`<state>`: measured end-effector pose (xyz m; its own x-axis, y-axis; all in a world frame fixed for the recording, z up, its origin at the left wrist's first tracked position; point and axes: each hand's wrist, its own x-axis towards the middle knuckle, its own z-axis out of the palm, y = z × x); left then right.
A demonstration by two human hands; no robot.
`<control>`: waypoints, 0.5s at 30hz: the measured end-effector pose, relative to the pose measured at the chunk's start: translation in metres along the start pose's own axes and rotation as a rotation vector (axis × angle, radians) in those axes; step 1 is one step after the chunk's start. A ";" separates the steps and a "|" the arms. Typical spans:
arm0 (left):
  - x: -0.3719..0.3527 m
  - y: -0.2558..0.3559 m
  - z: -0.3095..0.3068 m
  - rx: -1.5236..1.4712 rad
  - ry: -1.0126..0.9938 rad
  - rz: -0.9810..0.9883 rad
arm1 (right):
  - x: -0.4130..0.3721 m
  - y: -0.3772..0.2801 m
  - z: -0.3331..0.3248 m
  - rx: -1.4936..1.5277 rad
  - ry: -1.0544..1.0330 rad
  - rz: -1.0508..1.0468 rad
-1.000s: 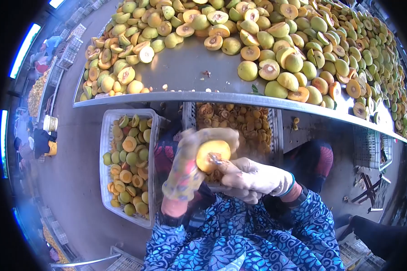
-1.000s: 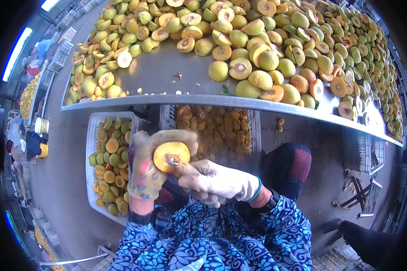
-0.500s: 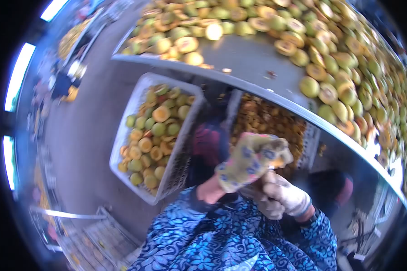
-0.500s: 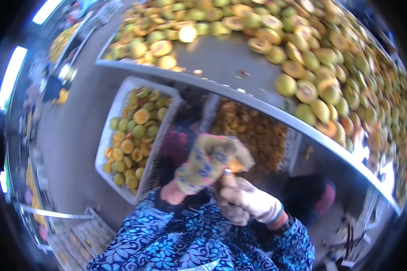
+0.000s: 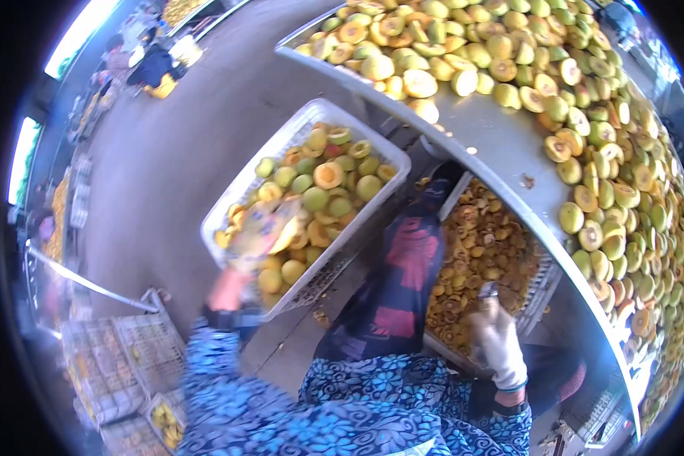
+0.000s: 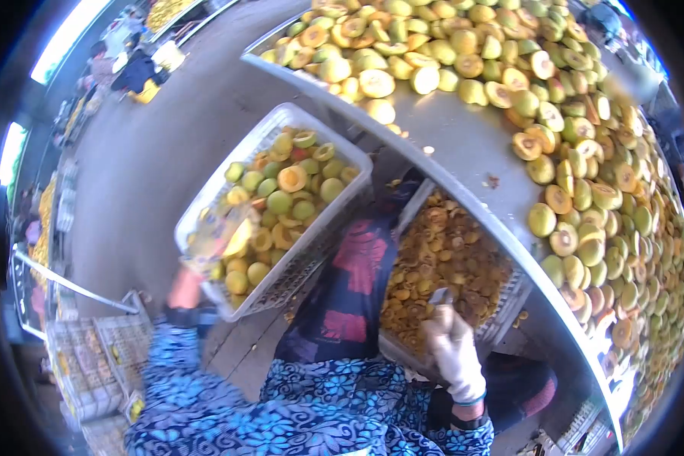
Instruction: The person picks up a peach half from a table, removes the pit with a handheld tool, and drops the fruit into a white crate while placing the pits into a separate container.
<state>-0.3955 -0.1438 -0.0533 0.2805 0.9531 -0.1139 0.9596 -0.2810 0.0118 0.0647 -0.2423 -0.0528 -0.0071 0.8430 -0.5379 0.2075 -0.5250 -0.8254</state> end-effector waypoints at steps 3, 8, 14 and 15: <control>0.023 0.009 -0.068 -0.335 -0.119 -0.094 | 0.000 -0.006 0.012 -0.188 0.070 -0.093; 0.144 0.072 -0.153 -0.598 0.104 0.225 | 0.002 -0.024 0.013 -0.150 0.012 -0.023; 0.336 0.132 -0.099 -0.162 0.111 -0.065 | 0.014 0.006 0.014 -0.302 0.026 -0.255; 0.351 0.137 -0.080 -0.120 0.187 -0.109 | 0.014 0.002 0.011 -0.314 -0.008 -0.219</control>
<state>-0.1641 0.1609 -0.0119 0.1634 0.9844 0.0645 0.9769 -0.1706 0.1287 0.0545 -0.2326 -0.0635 -0.0918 0.9297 -0.3567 0.4901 -0.2696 -0.8289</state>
